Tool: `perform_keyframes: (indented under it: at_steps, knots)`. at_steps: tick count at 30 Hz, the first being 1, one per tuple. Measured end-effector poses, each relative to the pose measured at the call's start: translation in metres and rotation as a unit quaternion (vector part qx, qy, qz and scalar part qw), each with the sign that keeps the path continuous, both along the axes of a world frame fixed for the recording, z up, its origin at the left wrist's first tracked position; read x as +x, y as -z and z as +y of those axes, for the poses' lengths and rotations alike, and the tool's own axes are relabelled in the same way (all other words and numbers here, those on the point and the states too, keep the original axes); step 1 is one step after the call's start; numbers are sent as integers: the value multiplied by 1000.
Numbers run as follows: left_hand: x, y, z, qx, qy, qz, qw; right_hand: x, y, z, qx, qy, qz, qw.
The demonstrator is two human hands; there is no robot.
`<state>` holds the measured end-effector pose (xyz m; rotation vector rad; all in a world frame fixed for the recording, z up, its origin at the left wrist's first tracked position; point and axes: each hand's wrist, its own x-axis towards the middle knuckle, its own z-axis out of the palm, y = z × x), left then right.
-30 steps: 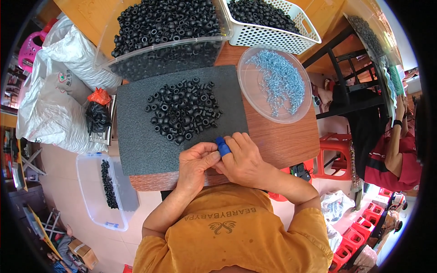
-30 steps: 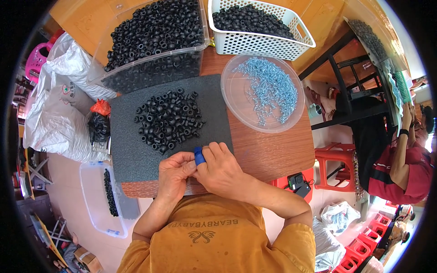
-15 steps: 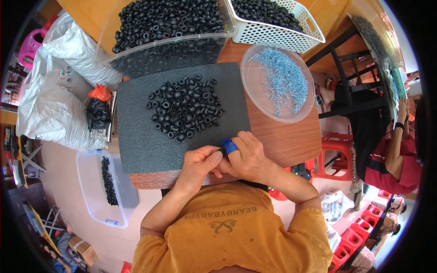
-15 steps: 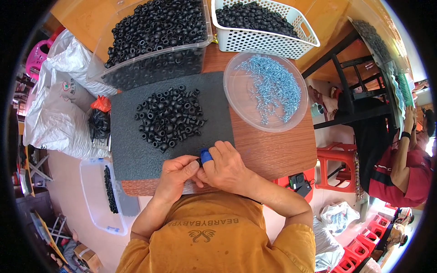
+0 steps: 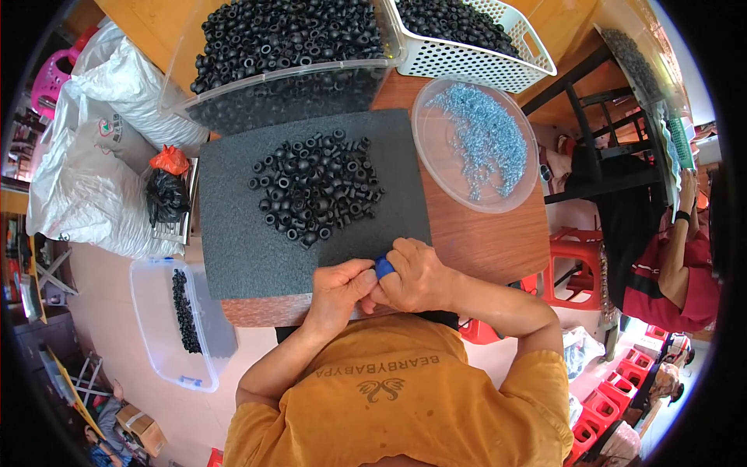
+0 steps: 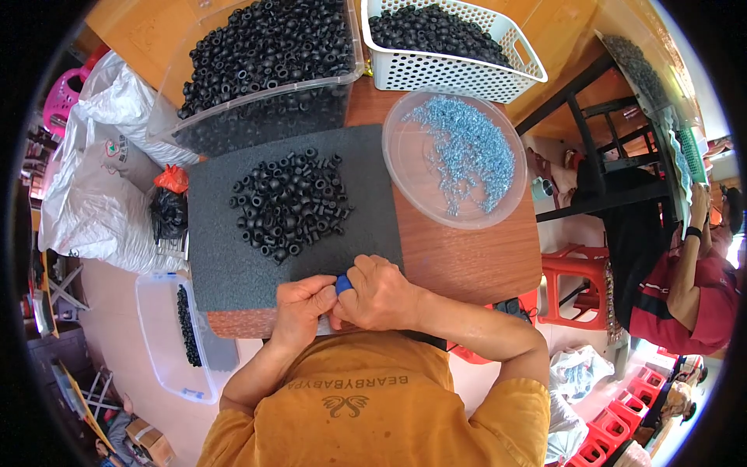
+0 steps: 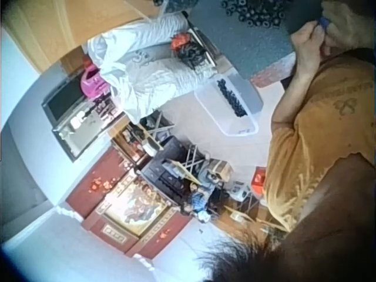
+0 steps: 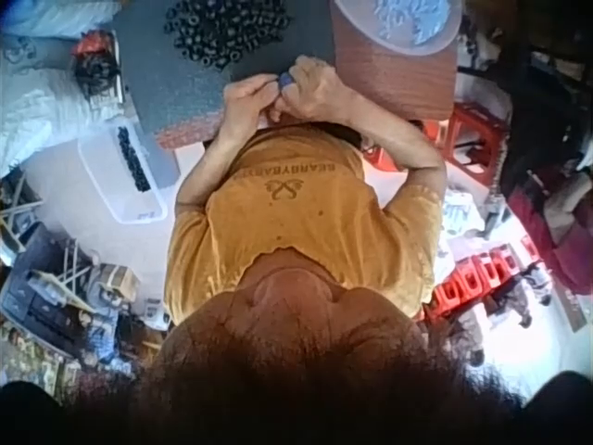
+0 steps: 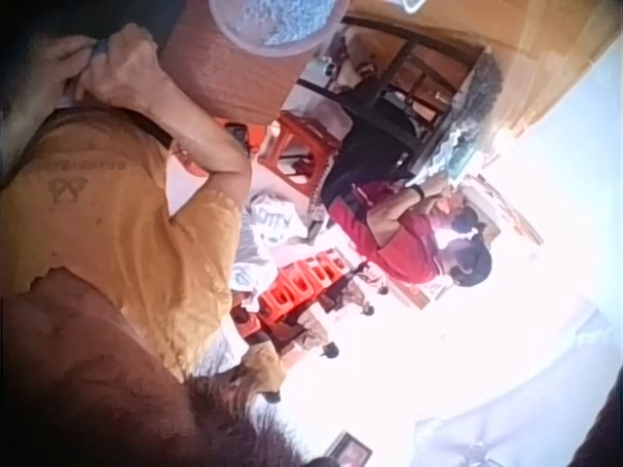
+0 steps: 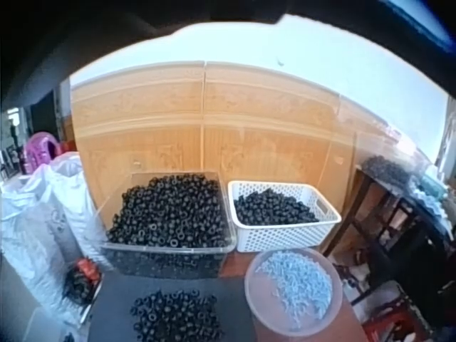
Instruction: The person assembles black plastic bushings into blue plastic components by hand.
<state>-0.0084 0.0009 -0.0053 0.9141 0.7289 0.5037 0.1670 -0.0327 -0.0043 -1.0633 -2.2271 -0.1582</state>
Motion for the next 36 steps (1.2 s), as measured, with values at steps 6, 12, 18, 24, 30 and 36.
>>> perform_keyframes:
  at_steps: [6,12,18,24,30,36]
  knots:
    - [1,-8,-1,1,17,22,1000,6,4,2,17,36,71,997]
    - [-11,-76,7,396,148,-5,906,75,-55,41,98,241,-73,963]
    - [18,-160,19,105,292,-474,824,175,-93,134,100,441,-3,892]
    - [30,-155,-4,-38,192,-552,811,249,-102,174,-45,560,-86,823]
    - [27,-132,-6,-4,141,-600,788,204,-96,155,52,480,-55,874]
    - [11,-79,44,656,-122,97,739,123,-56,77,48,267,11,963]
